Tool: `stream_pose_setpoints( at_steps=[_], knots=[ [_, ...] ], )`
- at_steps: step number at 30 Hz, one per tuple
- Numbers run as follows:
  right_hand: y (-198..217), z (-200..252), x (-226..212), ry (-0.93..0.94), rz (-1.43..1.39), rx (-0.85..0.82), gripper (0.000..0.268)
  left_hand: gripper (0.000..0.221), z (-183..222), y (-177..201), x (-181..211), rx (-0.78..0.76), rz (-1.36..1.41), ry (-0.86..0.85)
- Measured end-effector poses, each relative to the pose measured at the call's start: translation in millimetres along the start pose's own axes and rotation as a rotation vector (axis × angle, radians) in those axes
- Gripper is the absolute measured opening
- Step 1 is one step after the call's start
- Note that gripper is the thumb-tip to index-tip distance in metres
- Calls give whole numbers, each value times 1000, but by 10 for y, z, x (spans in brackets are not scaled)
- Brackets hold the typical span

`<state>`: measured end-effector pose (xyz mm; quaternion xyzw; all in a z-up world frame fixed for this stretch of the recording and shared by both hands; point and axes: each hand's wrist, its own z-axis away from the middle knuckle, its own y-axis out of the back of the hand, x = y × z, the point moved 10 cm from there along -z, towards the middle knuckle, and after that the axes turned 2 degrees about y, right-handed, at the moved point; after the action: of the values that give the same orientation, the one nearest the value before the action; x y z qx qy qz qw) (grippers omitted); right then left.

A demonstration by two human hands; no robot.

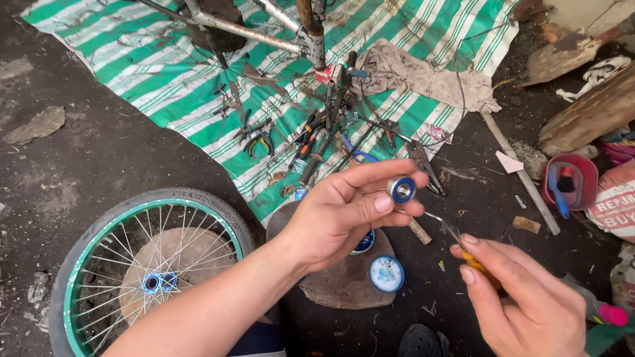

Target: The person is applying blue grease to a small ball bearing and using a small tool to work it in.

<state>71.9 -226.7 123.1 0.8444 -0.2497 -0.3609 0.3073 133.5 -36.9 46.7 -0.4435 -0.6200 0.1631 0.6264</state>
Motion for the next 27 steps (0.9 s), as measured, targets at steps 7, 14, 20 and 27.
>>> stream_pose_setpoints(
  at_steps=[7, 14, 20, 27],
  knots=[
    [92, 50, 56, -8, -67, 70, 25, 52, 66, -187, -137, -64, 24, 12],
    [28, 122, 49, -58, -78, 72, 26, 51, 83, -227, -188, -109, 71, 41],
    [45, 119, 56, -116, -73, 103, 21, 52, 68, -235, -178, -117, 68, 66],
    [0, 181, 317, -258, -165, 119, 30, 49, 58, -144, -222, -42, -51, 81]
  ],
)
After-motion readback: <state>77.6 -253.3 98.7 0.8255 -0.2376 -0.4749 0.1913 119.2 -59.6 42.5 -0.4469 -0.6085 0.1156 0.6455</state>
